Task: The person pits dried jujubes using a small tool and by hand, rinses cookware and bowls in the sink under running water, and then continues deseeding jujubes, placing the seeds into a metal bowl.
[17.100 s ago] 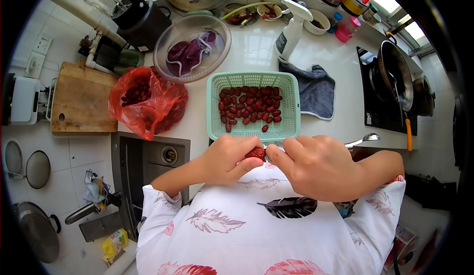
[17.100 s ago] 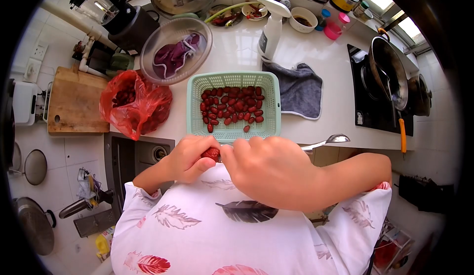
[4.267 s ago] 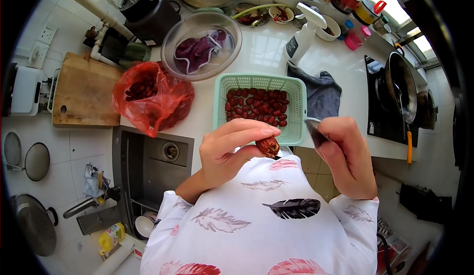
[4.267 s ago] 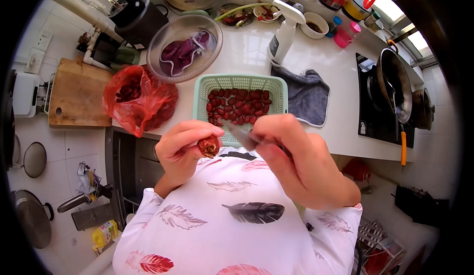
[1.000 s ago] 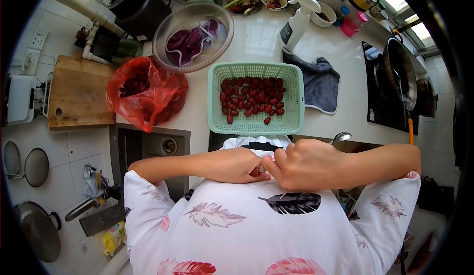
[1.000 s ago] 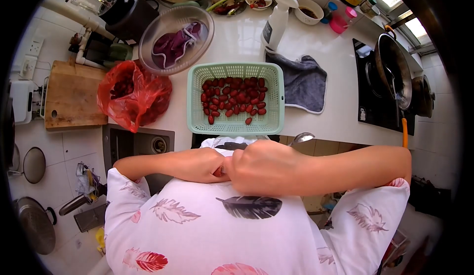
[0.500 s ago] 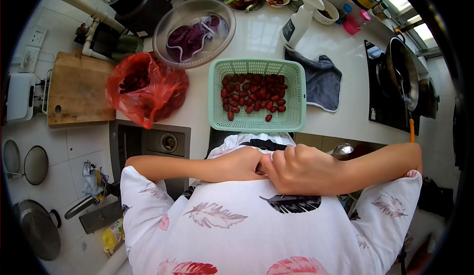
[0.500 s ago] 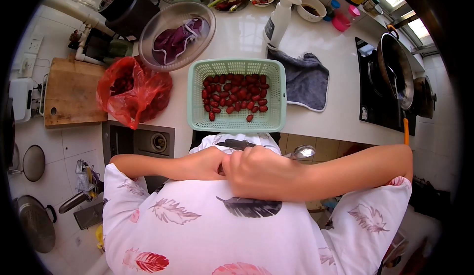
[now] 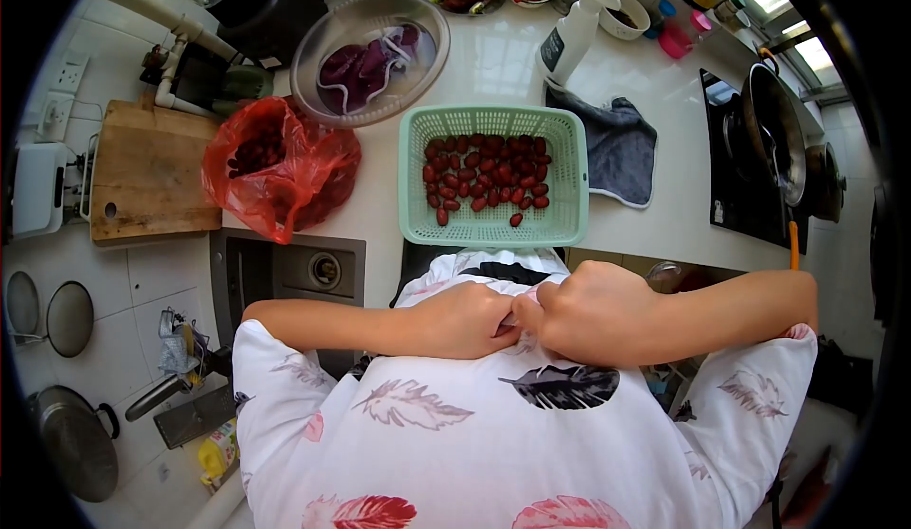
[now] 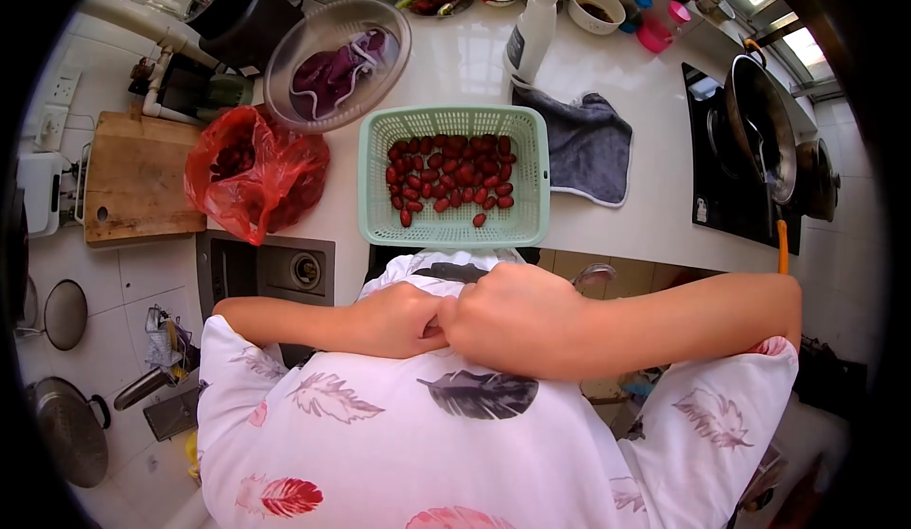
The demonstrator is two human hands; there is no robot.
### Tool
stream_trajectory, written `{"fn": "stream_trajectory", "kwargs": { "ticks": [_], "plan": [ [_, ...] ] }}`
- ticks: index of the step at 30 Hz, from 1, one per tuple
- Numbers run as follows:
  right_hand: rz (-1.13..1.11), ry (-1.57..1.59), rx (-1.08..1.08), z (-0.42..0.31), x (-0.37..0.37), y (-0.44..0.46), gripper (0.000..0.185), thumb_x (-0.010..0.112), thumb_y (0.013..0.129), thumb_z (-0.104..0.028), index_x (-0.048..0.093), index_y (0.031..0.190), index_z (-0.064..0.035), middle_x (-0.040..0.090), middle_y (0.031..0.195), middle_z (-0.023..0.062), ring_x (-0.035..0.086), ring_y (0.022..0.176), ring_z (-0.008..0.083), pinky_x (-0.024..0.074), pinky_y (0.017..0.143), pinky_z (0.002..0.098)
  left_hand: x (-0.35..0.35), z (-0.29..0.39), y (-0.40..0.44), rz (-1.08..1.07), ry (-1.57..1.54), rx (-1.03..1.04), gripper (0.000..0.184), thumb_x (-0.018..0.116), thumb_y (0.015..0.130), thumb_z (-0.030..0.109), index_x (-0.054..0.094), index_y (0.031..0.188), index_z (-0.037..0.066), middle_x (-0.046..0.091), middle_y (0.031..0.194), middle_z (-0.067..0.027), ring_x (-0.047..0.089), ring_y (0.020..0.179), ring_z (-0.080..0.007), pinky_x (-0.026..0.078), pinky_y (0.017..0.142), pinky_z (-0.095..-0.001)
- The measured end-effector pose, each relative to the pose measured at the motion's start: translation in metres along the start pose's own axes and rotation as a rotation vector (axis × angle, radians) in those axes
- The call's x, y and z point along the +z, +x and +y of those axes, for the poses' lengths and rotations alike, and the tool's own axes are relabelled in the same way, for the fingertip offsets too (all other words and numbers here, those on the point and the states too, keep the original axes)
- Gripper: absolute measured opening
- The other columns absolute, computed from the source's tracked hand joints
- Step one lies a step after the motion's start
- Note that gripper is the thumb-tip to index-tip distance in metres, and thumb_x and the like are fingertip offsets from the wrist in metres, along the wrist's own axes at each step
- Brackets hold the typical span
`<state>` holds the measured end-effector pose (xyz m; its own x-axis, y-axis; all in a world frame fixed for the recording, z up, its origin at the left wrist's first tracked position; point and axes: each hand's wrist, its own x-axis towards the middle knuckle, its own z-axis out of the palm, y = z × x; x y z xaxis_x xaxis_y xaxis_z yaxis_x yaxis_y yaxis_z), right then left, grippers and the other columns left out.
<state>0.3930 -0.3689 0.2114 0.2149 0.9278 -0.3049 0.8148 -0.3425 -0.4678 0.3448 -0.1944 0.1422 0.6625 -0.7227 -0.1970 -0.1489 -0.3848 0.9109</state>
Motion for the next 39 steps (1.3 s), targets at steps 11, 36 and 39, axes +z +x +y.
{"fn": "stream_trajectory", "kwargs": {
  "ticks": [11,36,39],
  "plan": [
    [0.011,-0.006,-0.005,-0.001,-0.006,-0.005,0.011,0.055,0.068,-0.009,0.055,0.07,0.0027,0.058,0.057,0.0141,0.059,0.051,0.0254,0.0462,0.045,0.0343,-0.001,-0.004,0.001,0.009,0.067,0.153,0.013,0.06,0.071,0.008,0.051,0.068,0.0,0.052,0.053,-0.0141,0.053,0.048,-0.0296,0.043,0.047,-0.0359],
    [0.351,-0.556,-0.183,-0.003,0.016,-0.014,0.02,0.056,0.066,-0.011,0.057,0.079,0.0044,0.036,0.048,-0.0024,0.039,0.04,0.0089,0.0257,0.035,0.0209,-0.006,-0.005,0.003,-0.137,-0.213,-0.03,0.031,0.06,0.079,0.023,0.05,0.065,-0.003,0.046,0.048,-0.0127,0.038,0.041,-0.0219,0.033,0.043,-0.0338],
    [0.442,-0.687,-0.248,-0.003,0.018,-0.009,0.016,0.054,0.055,-0.012,0.04,0.053,-0.0048,0.031,0.048,-0.0009,0.034,0.041,0.0089,0.0221,0.035,0.0238,-0.006,-0.01,0.005,-0.161,-0.234,-0.056,0.029,0.059,0.079,0.021,0.049,0.066,-0.003,0.044,0.051,-0.0119,0.039,0.045,-0.0174,0.033,0.044,-0.0322]
  ]
}}
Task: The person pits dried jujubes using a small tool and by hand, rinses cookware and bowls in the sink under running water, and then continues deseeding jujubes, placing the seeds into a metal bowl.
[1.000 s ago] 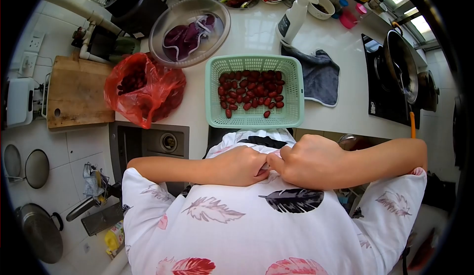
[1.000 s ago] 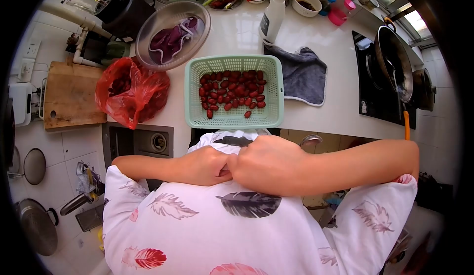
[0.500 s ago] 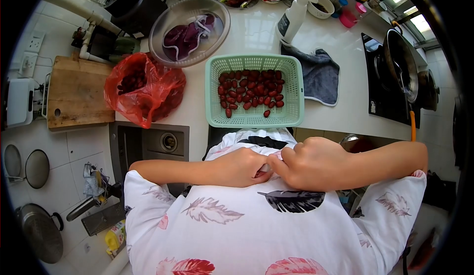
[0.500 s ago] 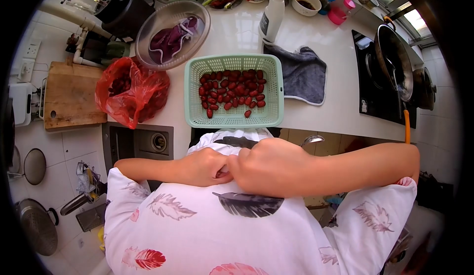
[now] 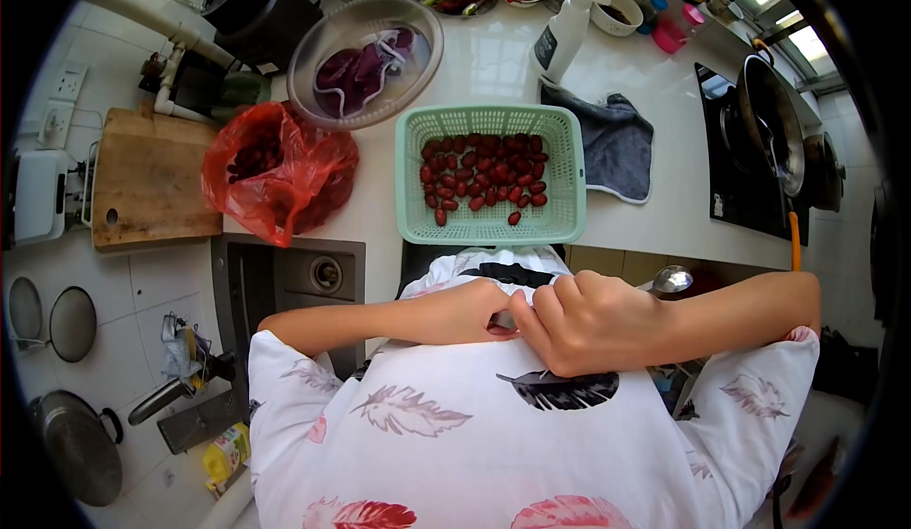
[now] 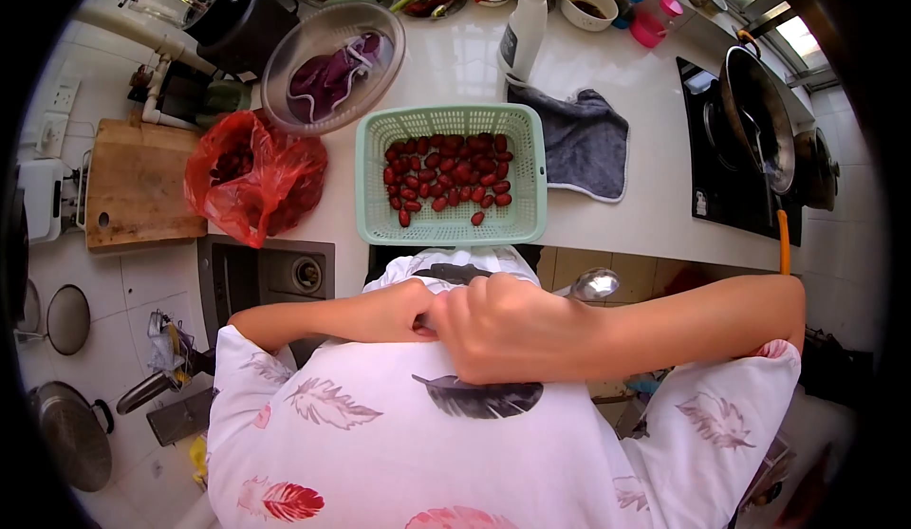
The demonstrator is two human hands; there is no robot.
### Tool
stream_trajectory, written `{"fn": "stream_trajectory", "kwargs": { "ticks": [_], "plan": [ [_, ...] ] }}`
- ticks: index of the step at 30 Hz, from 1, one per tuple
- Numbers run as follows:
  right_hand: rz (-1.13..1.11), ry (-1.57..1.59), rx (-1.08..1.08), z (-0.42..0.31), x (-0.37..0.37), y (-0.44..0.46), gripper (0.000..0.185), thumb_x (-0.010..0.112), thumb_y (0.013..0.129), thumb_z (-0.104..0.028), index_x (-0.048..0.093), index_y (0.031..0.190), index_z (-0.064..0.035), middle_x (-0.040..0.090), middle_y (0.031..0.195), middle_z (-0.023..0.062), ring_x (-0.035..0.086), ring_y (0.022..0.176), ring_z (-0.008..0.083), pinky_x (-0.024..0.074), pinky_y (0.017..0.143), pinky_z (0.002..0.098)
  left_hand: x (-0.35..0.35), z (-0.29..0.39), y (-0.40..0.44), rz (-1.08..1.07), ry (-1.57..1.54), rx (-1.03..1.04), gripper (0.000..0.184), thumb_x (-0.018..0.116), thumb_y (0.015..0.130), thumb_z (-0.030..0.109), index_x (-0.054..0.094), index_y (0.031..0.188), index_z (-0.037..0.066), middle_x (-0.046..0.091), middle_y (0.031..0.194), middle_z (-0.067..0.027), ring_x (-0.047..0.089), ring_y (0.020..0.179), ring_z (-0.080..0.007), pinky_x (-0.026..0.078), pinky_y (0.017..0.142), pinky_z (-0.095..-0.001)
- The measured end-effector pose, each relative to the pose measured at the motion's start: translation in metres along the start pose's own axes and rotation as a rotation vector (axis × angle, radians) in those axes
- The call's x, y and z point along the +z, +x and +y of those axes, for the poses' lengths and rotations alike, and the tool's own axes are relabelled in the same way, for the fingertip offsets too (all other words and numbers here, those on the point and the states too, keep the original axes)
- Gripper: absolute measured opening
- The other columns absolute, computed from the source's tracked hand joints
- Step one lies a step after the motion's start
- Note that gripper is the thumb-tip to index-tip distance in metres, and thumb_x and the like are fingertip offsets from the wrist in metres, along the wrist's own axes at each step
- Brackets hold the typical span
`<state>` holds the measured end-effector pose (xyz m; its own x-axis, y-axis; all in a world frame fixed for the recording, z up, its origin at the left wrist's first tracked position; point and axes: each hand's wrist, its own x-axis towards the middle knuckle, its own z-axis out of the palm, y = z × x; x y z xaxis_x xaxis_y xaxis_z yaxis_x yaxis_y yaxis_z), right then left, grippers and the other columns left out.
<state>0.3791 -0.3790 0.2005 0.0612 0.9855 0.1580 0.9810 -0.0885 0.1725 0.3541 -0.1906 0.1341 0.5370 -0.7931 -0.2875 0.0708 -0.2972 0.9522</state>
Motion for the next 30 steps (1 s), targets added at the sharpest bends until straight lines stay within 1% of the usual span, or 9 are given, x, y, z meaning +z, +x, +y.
{"fn": "stream_trajectory", "kwargs": {
  "ticks": [3,7,10,13,15,18,23,25,30],
  "plan": [
    [0.024,-0.129,-0.134,0.006,0.005,0.006,0.016,0.057,0.065,-0.01,0.057,0.07,0.005,0.031,0.049,-0.0031,0.031,0.042,0.0082,0.0184,0.039,0.0218,-0.009,-0.014,0.01,-0.201,-0.07,0.016,0.023,0.057,0.079,0.017,0.05,0.067,0.0,0.04,0.051,-0.0053,0.038,0.05,-0.0121,0.032,0.044,-0.0294],
    [0.057,-0.286,-0.291,0.023,0.013,0.014,0.016,0.057,0.064,-0.011,0.057,0.069,0.0049,0.031,0.049,-0.0032,0.03,0.043,0.0078,0.0184,0.04,0.0223,-0.03,-0.014,0.022,-0.6,-0.307,-0.192,0.015,0.057,0.077,0.016,0.048,0.068,0.007,0.039,0.06,0.0048,0.035,0.051,-0.0068,0.028,0.045,-0.0235],
    [-0.144,-0.198,-0.139,0.031,0.004,0.013,0.022,0.057,0.064,-0.012,0.058,0.077,0.005,0.035,0.05,-0.0026,0.037,0.044,0.0082,0.0231,0.04,0.0219,-0.049,0.01,0.018,-0.317,-0.363,-0.353,0.024,0.064,0.075,0.021,0.046,0.084,0.007,0.041,0.061,0.0029,0.037,0.053,-0.0058,0.03,0.045,-0.0212],
    [-0.274,-0.198,0.025,0.034,0.003,0.008,0.028,0.058,0.065,-0.012,0.057,0.088,0.0036,0.038,0.052,-0.0013,0.044,0.046,0.01,0.0315,0.04,0.0229,-0.039,0.003,0.006,0.244,-0.234,-0.114,0.033,0.063,0.077,0.018,0.04,0.097,0.006,0.046,0.064,-0.0018,0.043,0.056,-0.006,0.035,0.049,-0.0226],
    [-0.123,0.093,0.244,0.035,0.003,0.007,0.02,0.063,0.063,-0.015,0.048,0.065,-0.0022,0.044,0.052,0.0026,0.044,0.041,0.0113,0.0346,0.038,0.0237,-0.031,0.017,-0.001,0.33,-0.173,-0.1,0.029,0.061,0.08,0.013,0.039,0.097,0.004,0.051,0.072,-0.0064,0.048,0.06,-0.0098,0.041,0.055,-0.0262],
    [-0.194,0.23,0.382,0.032,-0.004,0.009,0.02,0.062,0.069,-0.017,0.049,0.07,-0.0022,0.05,0.056,0.0053,0.052,0.045,0.0159,0.0394,0.041,0.0263,-0.015,0.014,0.0,0.708,0.402,0.141,0.031,0.063,0.074,0.003,0.04,0.095,0.004,0.051,0.085,-0.0123,0.054,0.073,-0.0231,0.045,0.062,-0.034],
    [-0.12,0.405,0.513,0.027,0.0,0.01,0.016,0.06,0.067,-0.012,0.049,0.071,-0.0023,0.051,0.055,0.0058,0.055,0.046,0.018,0.0409,0.04,0.0282,-0.016,0.003,0.004,0.747,0.567,0.209,0.031,0.065,0.065,0.0,0.042,0.086,0.003,0.05,0.073,-0.0111,0.053,0.066,-0.0257,0.043,0.057,-0.0348],
    [-0.142,0.248,0.51,0.017,-0.001,0.011,0.016,0.061,0.077,-0.019,0.06,0.085,-0.0051,0.045,0.051,0.0026,0.045,0.038,0.0144,0.033,0.034,0.0285,-0.014,0.002,0.006,0.757,0.545,0.184,0.03,0.066,0.063,-0.001,0.043,0.082,0.003,0.05,0.069,-0.0107,0.052,0.063,-0.0264,0.042,0.055,-0.0349],
    [-0.183,0.095,0.487,0.005,-0.006,0.012,0.014,0.06,0.074,-0.016,0.057,0.08,-0.0037,0.043,0.052,0.0025,0.043,0.038,0.0134,0.0334,0.034,0.0272,-0.008,0.004,0.011,0.746,0.326,0.187,0.021,0.066,0.066,0.002,0.046,0.068,0.001,0.05,0.058,-0.0125,0.048,0.048,-0.0262,0.038,0.045,-0.0338]
  ]
}}
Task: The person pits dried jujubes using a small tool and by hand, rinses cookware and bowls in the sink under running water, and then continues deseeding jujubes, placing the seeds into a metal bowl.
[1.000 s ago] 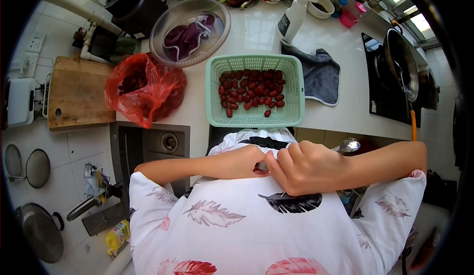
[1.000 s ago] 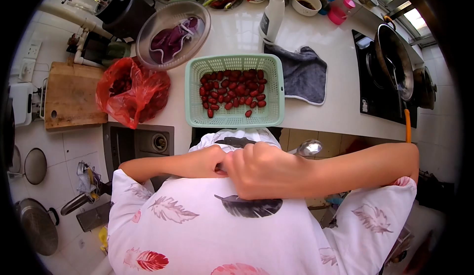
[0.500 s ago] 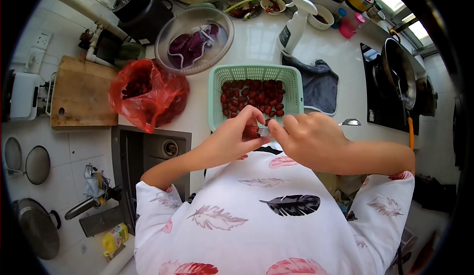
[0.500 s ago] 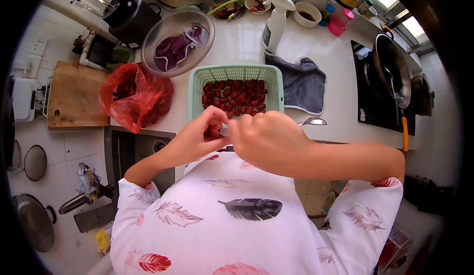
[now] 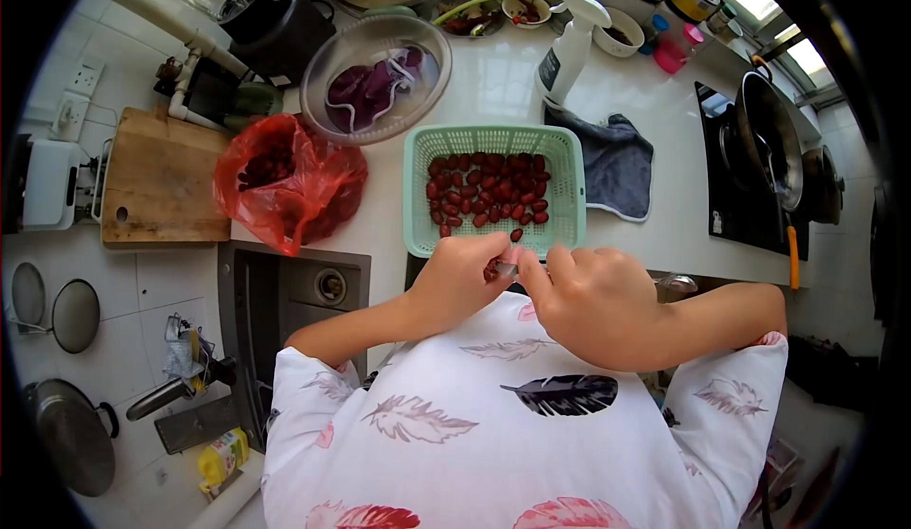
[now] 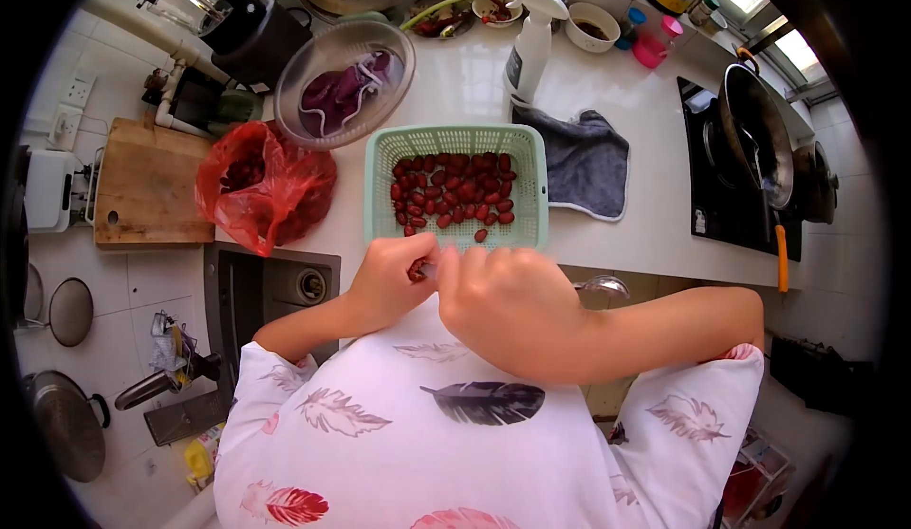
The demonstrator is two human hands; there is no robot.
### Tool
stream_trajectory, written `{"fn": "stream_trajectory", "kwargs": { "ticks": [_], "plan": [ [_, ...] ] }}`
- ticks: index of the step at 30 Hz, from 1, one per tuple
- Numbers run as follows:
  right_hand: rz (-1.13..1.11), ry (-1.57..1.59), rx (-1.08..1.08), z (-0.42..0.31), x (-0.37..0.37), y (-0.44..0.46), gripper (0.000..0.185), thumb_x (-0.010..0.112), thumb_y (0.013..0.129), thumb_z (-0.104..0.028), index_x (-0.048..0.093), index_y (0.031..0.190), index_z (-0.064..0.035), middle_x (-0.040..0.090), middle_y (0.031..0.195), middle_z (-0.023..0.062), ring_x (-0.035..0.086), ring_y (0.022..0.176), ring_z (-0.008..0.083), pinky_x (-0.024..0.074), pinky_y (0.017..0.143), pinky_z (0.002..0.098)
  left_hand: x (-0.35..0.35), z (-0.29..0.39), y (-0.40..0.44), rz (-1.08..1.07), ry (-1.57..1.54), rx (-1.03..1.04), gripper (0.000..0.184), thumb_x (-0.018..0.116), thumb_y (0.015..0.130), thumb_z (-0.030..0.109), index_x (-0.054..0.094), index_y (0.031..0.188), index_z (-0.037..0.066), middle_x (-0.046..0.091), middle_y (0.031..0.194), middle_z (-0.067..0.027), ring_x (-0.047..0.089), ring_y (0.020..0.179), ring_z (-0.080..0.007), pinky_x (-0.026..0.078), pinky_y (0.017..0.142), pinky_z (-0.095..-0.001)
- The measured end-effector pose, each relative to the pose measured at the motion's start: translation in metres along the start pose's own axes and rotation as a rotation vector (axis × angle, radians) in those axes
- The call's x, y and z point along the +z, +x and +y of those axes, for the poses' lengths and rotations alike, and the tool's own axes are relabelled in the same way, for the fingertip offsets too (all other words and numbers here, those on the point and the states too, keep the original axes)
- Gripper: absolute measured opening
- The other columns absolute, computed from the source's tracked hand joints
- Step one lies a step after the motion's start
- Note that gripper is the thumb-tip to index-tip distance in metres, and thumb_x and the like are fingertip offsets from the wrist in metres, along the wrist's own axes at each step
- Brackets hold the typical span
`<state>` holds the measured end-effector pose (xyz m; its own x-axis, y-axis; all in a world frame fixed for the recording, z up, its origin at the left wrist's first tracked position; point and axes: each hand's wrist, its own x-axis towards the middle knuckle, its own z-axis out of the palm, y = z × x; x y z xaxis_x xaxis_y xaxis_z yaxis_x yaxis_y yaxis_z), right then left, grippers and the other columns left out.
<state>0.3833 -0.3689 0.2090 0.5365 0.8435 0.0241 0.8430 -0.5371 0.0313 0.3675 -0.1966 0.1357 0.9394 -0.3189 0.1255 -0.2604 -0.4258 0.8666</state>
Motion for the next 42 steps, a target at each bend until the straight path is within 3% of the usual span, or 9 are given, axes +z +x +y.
{"fn": "stream_trajectory", "kwargs": {
  "ticks": [3,5,9,13,18,19,21,29,42],
  "plan": [
    [-0.035,-0.005,-0.038,-0.001,-0.008,-0.001,0.014,0.06,0.073,-0.016,0.055,0.077,-0.0029,0.042,0.052,0.0023,0.044,0.039,0.0132,0.0347,0.035,0.0263,-0.009,0.008,0.004,-0.147,-0.085,-0.061,0.021,0.065,0.07,0.005,0.046,0.063,0.0,0.049,0.054,-0.0127,0.044,0.044,-0.0253,0.036,0.043,-0.0325],
    [0.005,0.036,-0.05,-0.001,-0.022,-0.001,0.013,0.057,0.056,-0.007,0.044,0.057,-0.0051,0.04,0.048,0.0027,0.044,0.039,0.0093,0.0319,0.033,0.0228,-0.016,0.011,0.006,-0.147,-0.034,-0.107,0.022,0.064,0.072,0.007,0.046,0.061,0.0,0.047,0.051,-0.0116,0.043,0.042,-0.0229,0.035,0.042,-0.0318],
    [0.022,0.041,-0.001,0.0,-0.044,-0.009,0.013,0.057,0.056,-0.006,0.045,0.058,-0.0045,0.04,0.048,0.0029,0.044,0.038,0.0106,0.032,0.033,0.0242,-0.028,0.006,0.008,-0.077,-0.113,-0.183,0.03,0.06,0.078,0.009,0.041,0.055,0.001,0.036,0.044,-0.0029,0.037,0.04,-0.0073,0.03,0.04,-0.0274],
    [0.104,0.133,0.088,0.004,-0.046,-0.009,0.011,0.058,0.061,-0.007,0.047,0.063,-0.0058,0.039,0.048,0.0031,0.043,0.037,0.0123,0.0301,0.032,0.0271,-0.032,0.021,0.007,-0.039,-0.266,-0.179,0.036,0.06,0.077,0.006,0.035,0.052,0.003,0.035,0.042,0.0004,0.033,0.04,-0.0069,0.028,0.039,-0.0254],
    [0.144,0.307,0.173,0.007,-0.044,-0.007,0.014,0.061,0.073,-0.013,0.049,0.068,-0.0064,0.042,0.051,0.0045,0.044,0.037,0.0155,0.0298,0.033,0.0301,-0.038,0.029,0.005,-0.119,-0.275,-0.151,0.021,0.061,0.075,0.004,0.04,0.077,0.005,0.039,0.061,0.0004,0.036,0.053,-0.0058,0.032,0.048,-0.0196],
    [0.189,0.458,0.229,0.009,-0.041,-0.004,0.016,0.061,0.075,-0.015,0.049,0.071,-0.0052,0.046,0.055,0.005,0.046,0.039,0.0173,0.0315,0.035,0.0301,-0.036,0.029,0.002,-0.156,-0.387,-0.16,0.033,0.059,0.075,0.002,0.033,0.095,0.006,0.039,0.08,-0.0036,0.039,0.066,-0.0082,0.035,0.058,-0.0203],
    [0.259,0.825,0.366,0.013,-0.036,0.002,0.017,0.061,0.079,-0.016,0.051,0.082,-0.0022,0.053,0.065,0.0071,0.047,0.046,0.0184,0.0359,0.042,0.0282,-0.027,0.02,-0.003,-0.063,-0.565,0.105,0.036,0.056,0.077,-0.001,0.03,0.101,0.005,0.038,0.094,-0.0078,0.041,0.076,-0.012,0.037,0.066,-0.024],
    [0.383,1.369,0.371,0.005,-0.009,0.004,0.026,0.071,0.069,-0.004,0.057,0.091,-0.003,0.049,0.08,-0.0003,0.032,0.05,0.0003,0.023,0.041,0.0159,-0.043,0.03,0.001,0.11,-0.444,0.291,0.04,0.067,0.068,-0.005,0.057,0.105,0.007,0.043,0.106,-0.0093,0.05,0.093,-0.0196,0.044,0.08,-0.03],
    [0.679,1.139,0.273,-0.007,0.003,0.01,0.036,0.071,0.057,0.005,0.057,0.089,-0.0016,0.053,0.09,0.0051,0.028,0.045,-0.0006,0.021,0.04,0.015,-0.045,0.052,0.001,0.22,-0.217,0.285,0.042,0.067,0.059,-0.012,0.063,0.099,0.0,0.062,0.094,-0.0121,0.06,0.085,-0.0212,0.05,0.071,-0.0281]
  ]
}}
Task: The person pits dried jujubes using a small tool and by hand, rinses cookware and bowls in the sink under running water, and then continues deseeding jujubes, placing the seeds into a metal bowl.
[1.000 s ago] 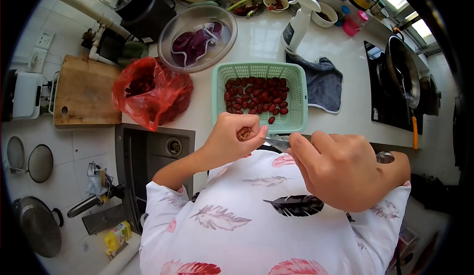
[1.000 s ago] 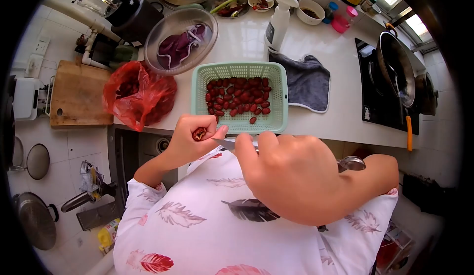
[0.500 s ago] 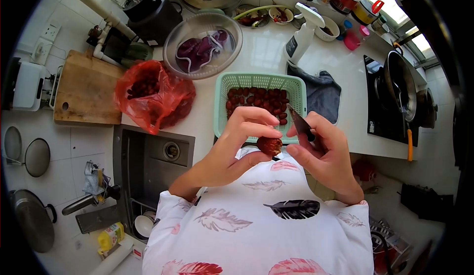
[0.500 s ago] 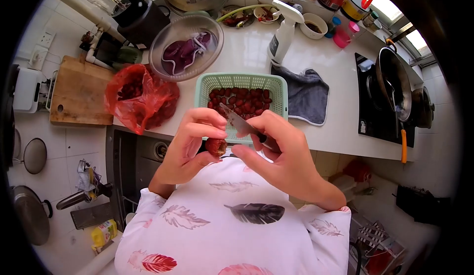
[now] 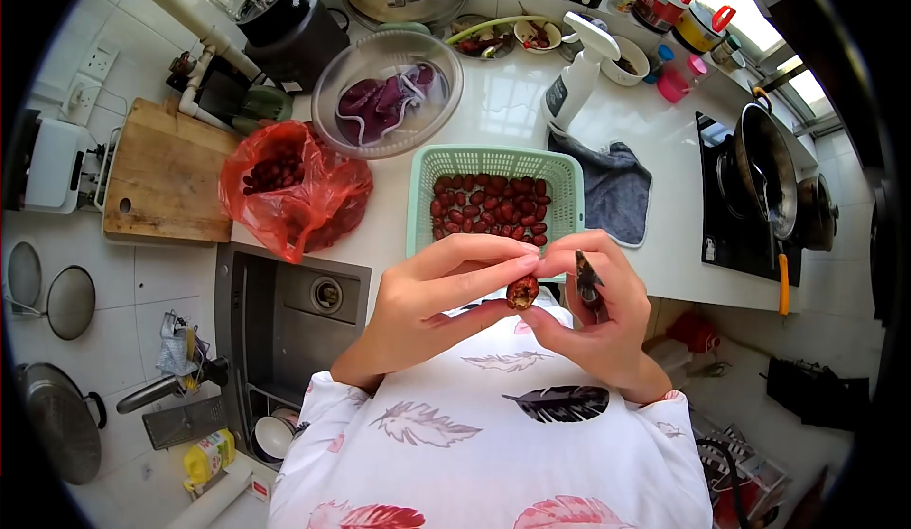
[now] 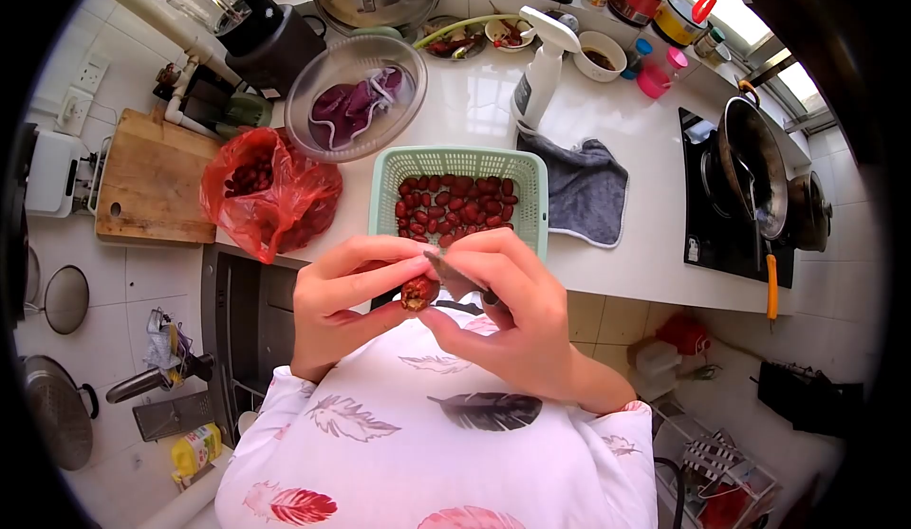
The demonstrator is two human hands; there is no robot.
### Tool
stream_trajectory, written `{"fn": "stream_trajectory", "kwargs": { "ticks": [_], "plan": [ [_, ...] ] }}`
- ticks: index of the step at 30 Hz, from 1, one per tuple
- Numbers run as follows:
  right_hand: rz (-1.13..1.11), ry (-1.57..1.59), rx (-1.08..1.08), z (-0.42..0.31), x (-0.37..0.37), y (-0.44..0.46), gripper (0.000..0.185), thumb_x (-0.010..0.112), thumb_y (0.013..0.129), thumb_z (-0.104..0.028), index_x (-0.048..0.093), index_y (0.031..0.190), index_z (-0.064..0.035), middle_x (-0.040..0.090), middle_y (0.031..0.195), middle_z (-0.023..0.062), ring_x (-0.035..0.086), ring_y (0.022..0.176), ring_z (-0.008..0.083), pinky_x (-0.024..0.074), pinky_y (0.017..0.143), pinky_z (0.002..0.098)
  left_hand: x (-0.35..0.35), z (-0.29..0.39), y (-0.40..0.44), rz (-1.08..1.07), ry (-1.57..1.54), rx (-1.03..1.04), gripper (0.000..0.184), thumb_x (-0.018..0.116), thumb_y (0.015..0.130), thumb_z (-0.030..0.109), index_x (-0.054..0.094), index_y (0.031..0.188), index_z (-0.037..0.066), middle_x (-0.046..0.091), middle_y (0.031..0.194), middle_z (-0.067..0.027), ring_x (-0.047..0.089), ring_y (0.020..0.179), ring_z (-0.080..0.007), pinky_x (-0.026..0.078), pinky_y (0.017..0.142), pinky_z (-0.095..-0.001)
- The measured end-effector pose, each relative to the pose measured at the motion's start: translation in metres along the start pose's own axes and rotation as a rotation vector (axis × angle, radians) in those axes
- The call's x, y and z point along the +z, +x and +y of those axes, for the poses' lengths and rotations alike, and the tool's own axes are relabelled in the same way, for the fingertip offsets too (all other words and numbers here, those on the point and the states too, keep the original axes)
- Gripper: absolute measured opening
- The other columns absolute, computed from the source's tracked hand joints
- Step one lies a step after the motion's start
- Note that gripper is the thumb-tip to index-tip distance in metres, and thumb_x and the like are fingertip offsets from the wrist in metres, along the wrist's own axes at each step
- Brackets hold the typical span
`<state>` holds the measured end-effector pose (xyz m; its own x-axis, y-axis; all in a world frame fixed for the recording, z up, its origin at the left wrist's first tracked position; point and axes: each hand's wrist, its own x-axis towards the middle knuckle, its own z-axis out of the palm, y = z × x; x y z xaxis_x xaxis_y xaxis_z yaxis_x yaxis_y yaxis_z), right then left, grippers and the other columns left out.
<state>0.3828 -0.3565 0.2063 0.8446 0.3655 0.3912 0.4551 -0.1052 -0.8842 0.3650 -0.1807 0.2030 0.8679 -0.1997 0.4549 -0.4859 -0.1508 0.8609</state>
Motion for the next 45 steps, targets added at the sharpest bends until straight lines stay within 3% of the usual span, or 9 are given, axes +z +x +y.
{"fn": "stream_trajectory", "kwargs": {
  "ticks": [1,3,13,17,23,25,32,40,45],
  "plan": [
    [0.0,0.0,0.0,-0.001,-0.001,0.001,0.036,0.071,0.057,0.005,0.057,0.089,-0.0016,0.053,0.09,0.0051,0.028,0.045,-0.0006,0.021,0.04,0.015,0.001,0.0,0.0,0.012,-0.018,-0.02,0.042,0.068,0.059,-0.011,0.063,0.099,0.0,0.062,0.094,-0.0125,0.06,0.085,-0.0211,0.049,0.072,-0.0278],
    [-0.043,-0.029,-0.021,-0.003,-0.003,0.003,0.041,0.072,0.059,0.006,0.055,0.095,0.0012,0.053,0.088,0.007,0.042,0.056,0.0025,0.0273,0.039,0.0155,-0.003,-0.001,0.0,-0.007,-0.04,-0.029,0.042,0.068,0.061,-0.009,0.062,0.102,0.001,0.061,0.096,-0.0113,0.06,0.087,-0.0211,0.05,0.073,-0.0271],
    [-0.012,-0.129,0.036,0.004,-0.002,0.003,0.036,0.071,0.061,0.002,0.057,0.094,-0.001,0.054,0.085,0.0032,0.04,0.053,0.0011,0.0246,0.037,0.0163,-0.002,-0.007,0.002,0.013,0.026,-0.054,0.036,0.07,0.063,-0.005,0.064,0.098,0.003,0.061,0.093,-0.0094,0.061,0.082,-0.0177,0.051,0.07,-0.025],
    [-0.034,-0.053,0.177,0.005,-0.003,0.004,0.034,0.071,0.063,0.0,0.059,0.094,-0.0019,0.056,0.086,0.0021,0.038,0.053,-0.0007,0.0223,0.037,0.0156,0.0,-0.012,0.0,0.013,0.057,-0.059,0.035,0.07,0.064,-0.003,0.064,0.098,0.004,0.061,0.091,-0.0092,0.061,0.08,-0.017,0.051,0.069,-0.025],
    [0.026,-0.158,0.108,0.01,0.0,0.003,0.029,0.071,0.063,0.0,0.06,0.09,-0.0015,0.058,0.087,0.0029,0.044,0.056,0.0007,0.0254,0.038,0.0158,0.003,-0.022,0.0,0.034,0.033,-0.106,0.032,0.07,0.064,-0.002,0.065,0.095,0.005,0.061,0.09,-0.0078,0.062,0.077,-0.0158,0.051,0.067,-0.0239],
    [-0.045,-0.115,0.199,0.008,-0.003,0.004,0.028,0.07,0.063,0.0,0.06,0.089,-0.0015,0.059,0.086,0.003,0.049,0.059,0.0036,0.029,0.039,0.0163,0.004,-0.022,0.0,0.053,0.065,-0.107,0.031,0.07,0.062,-0.003,0.064,0.091,0.004,0.061,0.088,-0.0075,0.062,0.076,-0.0152,0.051,0.066,-0.0235],
    [0.007,-0.139,0.191,0.01,0.001,0.005,0.026,0.067,0.062,0.001,0.058,0.086,-0.002,0.058,0.081,0.0017,0.047,0.058,0.0027,0.0292,0.039,0.0171,0.017,-0.019,0.0,0.124,0.166,-0.058,0.033,0.068,0.055,-0.005,0.063,0.086,0.004,0.062,0.085,-0.0098,0.062,0.073,-0.018,0.05,0.066,-0.0249],
    [0.1,-0.066,0.278,0.013,0.01,0.003,0.024,0.063,0.065,0.003,0.059,0.088,-0.0036,0.056,0.078,-0.0002,0.043,0.056,0.0009,0.0272,0.039,0.016,0.02,-0.025,-0.001,0.18,0.288,0.02,0.028,0.07,0.06,-0.003,0.062,0.087,0.003,0.062,0.087,-0.0076,0.062,0.072,-0.0169,0.052,0.063,-0.0252],
    [0.142,-0.089,0.284,0.007,0.006,0.006,0.024,0.066,0.067,0.001,0.062,0.089,-0.0047,0.056,0.08,-0.0006,0.042,0.055,-0.0003,0.026,0.04,0.0152,0.008,-0.03,-0.001,0.102,0.187,-0.013,0.03,0.07,0.063,-0.002,0.062,0.092,0.003,0.063,0.093,-0.009,0.063,0.08,-0.0187,0.052,0.067,-0.0257]
  ]
}}
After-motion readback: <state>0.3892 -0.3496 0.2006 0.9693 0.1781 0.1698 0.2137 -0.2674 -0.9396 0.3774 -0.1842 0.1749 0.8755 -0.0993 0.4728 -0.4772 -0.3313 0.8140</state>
